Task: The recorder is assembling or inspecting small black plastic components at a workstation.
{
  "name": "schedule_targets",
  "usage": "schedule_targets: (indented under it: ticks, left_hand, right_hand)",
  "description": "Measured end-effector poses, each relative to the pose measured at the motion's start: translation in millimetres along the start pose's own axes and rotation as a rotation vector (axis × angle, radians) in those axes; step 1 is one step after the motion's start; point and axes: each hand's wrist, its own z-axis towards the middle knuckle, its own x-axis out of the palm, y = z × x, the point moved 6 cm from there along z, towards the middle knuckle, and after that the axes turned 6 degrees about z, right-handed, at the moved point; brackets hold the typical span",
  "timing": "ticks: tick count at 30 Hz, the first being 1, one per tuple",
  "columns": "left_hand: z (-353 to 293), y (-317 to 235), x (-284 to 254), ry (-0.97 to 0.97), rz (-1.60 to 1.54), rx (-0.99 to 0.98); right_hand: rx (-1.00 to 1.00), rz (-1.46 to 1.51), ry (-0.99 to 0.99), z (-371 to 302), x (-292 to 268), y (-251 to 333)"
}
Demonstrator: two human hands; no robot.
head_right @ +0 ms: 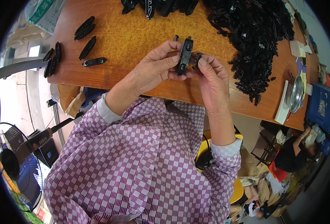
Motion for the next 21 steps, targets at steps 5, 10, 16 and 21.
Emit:
schedule_targets:
  ticks: [5, 10, 16, 21]
  left_hand:
    - [-47, -63, -70, -0.370, 1.283, 0.258]
    - [-87, -122, -96, -0.709, 2.041, 0.407]
    - [-26, -133, -89, -0.698, 1.988, 0.604]
    - [36, -159, -117, -0.827, 1.878, 0.313]
  right_hand:
    - [-0.045, -0.136, -0.031, 1, -24, 4]
    - [-0.038, -0.202, -0.101, 2, -50, 2]
    - [0.006, -0.179, -0.088, 8, -33, -9]
    - [0.026, -0.148, -0.084, 12, -30, -12]
